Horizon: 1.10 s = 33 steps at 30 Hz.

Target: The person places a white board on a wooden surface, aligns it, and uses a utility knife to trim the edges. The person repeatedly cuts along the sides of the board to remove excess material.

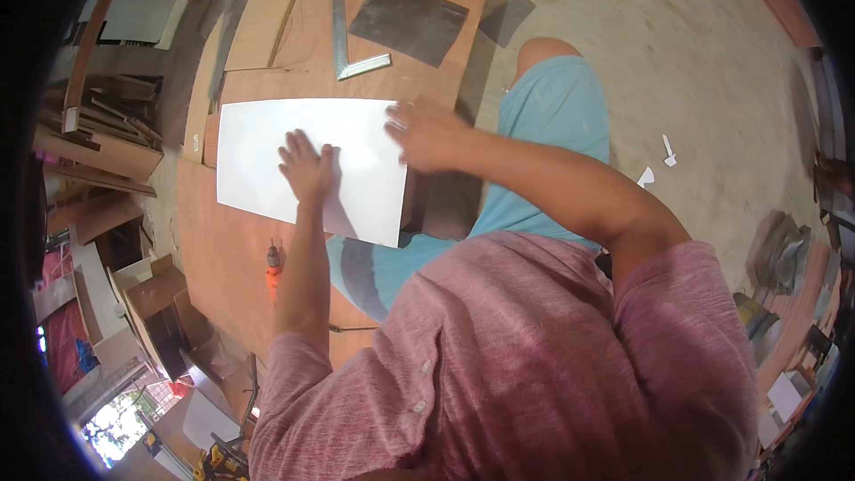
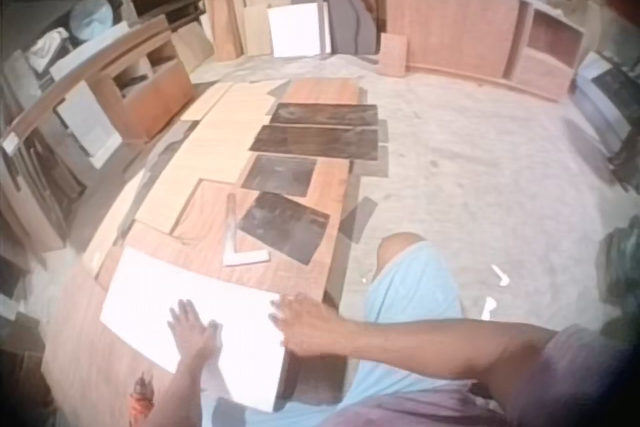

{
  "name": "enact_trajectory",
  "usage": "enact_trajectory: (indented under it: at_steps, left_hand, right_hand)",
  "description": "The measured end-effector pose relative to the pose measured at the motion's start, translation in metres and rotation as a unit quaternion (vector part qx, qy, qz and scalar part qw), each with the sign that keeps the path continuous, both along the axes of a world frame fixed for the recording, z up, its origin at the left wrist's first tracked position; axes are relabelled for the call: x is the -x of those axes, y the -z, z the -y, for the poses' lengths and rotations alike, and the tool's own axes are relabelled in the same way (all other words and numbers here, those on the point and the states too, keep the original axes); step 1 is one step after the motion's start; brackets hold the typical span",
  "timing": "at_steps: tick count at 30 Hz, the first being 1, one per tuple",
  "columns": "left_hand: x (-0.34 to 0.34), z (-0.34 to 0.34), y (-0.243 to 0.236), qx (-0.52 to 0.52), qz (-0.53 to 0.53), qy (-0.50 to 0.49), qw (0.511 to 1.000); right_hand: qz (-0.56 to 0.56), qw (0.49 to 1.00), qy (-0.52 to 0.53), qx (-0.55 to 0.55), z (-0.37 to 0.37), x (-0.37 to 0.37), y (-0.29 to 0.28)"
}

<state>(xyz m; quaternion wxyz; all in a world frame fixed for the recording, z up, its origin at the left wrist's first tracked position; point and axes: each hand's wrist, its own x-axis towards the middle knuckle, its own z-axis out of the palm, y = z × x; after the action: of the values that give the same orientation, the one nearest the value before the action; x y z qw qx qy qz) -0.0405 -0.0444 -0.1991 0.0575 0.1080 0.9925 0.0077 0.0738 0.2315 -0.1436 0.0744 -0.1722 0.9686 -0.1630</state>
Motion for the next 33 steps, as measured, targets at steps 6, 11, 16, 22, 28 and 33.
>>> enact_trajectory:
  at_steps: [6, 11, 16, 22, 28, 33]
  left_hand:
    - [-0.004, -0.021, 0.006, -0.038, -0.005, 0.131, 0.991]
    - [0.035, 0.006, -0.001, -0.056, -0.005, 0.094, 0.994]
    - [0.088, 0.029, -0.003, -0.049, -0.016, 0.064, 0.997]
    - [0.167, 0.029, -0.006, -0.022, -0.045, 0.144, 0.988]
    - [0.2, 0.018, -0.009, 0.0, 0.002, 0.156, 0.988]
    - [0.198, 0.021, -0.008, -0.084, -0.023, 0.125, 0.988]
  right_hand:
    - [0.049, 0.996, -0.056, -0.042, 0.059, 0.01, 0.029]
    - [-0.012, 1.0, 0.017, -0.004, 0.083, 0.06, 0.04]
    - [-0.047, 0.994, 0.098, 0.013, 0.098, 0.096, 0.024]
    - [0.027, 0.97, 0.234, 0.052, 0.106, 0.122, 0.025]
    - [0.011, 0.969, 0.243, 0.034, 0.109, 0.121, 0.033]
    - [0.022, 0.97, 0.242, 0.023, 0.109, 0.123, 0.033]
